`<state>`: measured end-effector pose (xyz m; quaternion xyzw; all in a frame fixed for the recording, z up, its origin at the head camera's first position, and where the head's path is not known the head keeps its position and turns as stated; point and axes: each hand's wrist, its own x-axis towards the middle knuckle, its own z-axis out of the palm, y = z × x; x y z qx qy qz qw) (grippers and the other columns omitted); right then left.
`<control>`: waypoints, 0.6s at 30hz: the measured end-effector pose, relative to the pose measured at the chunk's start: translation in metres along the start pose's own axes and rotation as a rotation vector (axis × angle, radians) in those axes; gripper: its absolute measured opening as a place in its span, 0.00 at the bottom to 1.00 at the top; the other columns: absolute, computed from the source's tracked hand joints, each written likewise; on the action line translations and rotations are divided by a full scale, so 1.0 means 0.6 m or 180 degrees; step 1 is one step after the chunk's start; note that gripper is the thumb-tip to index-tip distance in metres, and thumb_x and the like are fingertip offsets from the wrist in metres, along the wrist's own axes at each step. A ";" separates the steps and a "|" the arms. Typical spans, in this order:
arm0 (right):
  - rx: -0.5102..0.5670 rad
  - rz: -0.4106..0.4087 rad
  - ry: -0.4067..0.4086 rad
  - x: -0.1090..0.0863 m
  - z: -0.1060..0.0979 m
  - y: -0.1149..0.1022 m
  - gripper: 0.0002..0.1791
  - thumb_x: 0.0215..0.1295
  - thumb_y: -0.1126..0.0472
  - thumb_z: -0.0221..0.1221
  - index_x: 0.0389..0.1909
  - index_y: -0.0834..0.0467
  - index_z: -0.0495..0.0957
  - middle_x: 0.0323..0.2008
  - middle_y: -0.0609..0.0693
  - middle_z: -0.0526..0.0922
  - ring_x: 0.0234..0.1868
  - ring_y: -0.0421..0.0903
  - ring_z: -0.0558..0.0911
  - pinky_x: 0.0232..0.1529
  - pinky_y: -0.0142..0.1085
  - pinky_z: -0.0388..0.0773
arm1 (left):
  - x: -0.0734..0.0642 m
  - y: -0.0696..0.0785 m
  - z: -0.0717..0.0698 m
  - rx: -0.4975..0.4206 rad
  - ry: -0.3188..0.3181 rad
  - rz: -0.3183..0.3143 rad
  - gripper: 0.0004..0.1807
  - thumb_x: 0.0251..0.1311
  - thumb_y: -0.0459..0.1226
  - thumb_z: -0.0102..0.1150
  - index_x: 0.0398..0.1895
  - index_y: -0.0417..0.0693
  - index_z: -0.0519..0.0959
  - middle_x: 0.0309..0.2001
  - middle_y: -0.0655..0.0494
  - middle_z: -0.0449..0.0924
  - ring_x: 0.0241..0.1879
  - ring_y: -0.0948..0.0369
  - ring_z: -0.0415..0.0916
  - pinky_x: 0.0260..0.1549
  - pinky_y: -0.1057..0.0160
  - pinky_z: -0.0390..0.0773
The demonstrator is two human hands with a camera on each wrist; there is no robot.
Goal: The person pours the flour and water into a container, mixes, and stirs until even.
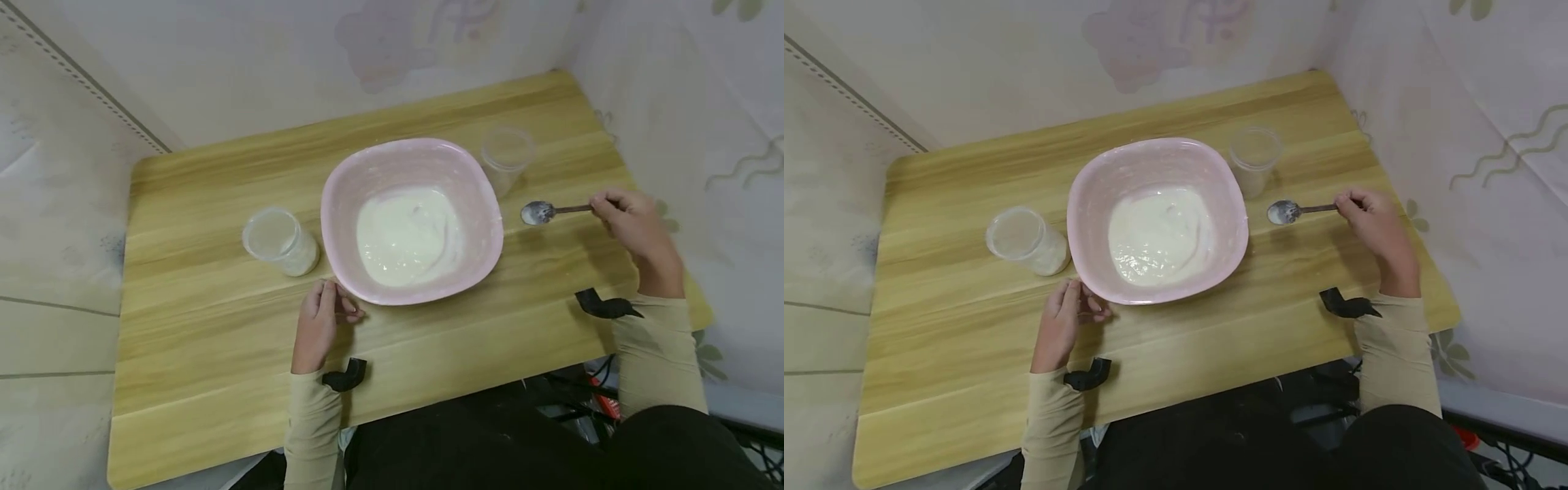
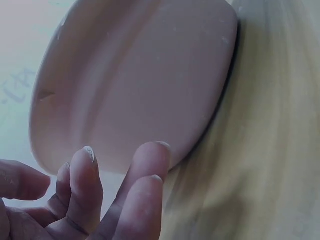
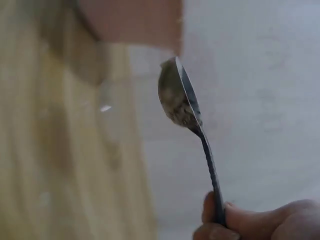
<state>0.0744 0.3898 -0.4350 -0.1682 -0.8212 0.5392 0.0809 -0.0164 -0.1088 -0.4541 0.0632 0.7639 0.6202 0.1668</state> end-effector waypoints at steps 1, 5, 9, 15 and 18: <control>-0.0190 0.0134 -0.0139 0.007 0.001 0.012 0.17 0.83 0.54 0.49 0.32 0.52 0.78 0.19 0.42 0.63 0.20 0.43 0.60 0.22 0.38 0.58 | -0.002 -0.001 -0.003 -0.0004 0.0015 -0.0011 0.23 0.85 0.42 0.33 0.43 0.32 0.73 0.30 0.41 0.80 0.29 0.58 0.87 0.33 0.58 0.91; -0.0768 0.0397 -0.0649 0.037 0.027 0.038 0.24 0.84 0.48 0.45 0.31 0.63 0.68 0.22 0.45 0.62 0.24 0.43 0.62 0.27 0.38 0.61 | -0.010 -0.007 -0.012 -0.0029 0.0048 -0.0056 0.21 0.85 0.40 0.34 0.43 0.31 0.71 0.29 0.44 0.80 0.29 0.57 0.87 0.32 0.59 0.91; -0.1029 0.0332 -0.0757 0.060 0.057 0.040 0.26 0.84 0.46 0.44 0.36 0.66 0.69 0.27 0.48 0.65 0.30 0.45 0.65 0.32 0.37 0.62 | -0.014 -0.010 -0.018 -0.0010 0.0086 -0.0097 0.21 0.85 0.40 0.34 0.43 0.30 0.72 0.28 0.46 0.80 0.29 0.59 0.87 0.32 0.60 0.90; -0.1307 0.0274 -0.0607 0.080 0.083 0.033 0.27 0.83 0.44 0.42 0.45 0.66 0.75 0.36 0.58 0.73 0.39 0.53 0.71 0.38 0.41 0.67 | -0.010 -0.010 -0.017 0.0040 0.0072 -0.0051 0.21 0.85 0.40 0.34 0.43 0.30 0.72 0.30 0.41 0.81 0.29 0.61 0.87 0.33 0.62 0.90; -0.1479 0.0270 -0.0485 0.080 0.090 0.038 0.27 0.83 0.45 0.42 0.51 0.65 0.76 0.43 0.64 0.77 0.44 0.58 0.74 0.42 0.47 0.71 | -0.007 -0.008 -0.015 0.0085 0.0063 -0.0007 0.21 0.84 0.40 0.34 0.43 0.30 0.72 0.31 0.39 0.81 0.29 0.61 0.86 0.33 0.62 0.90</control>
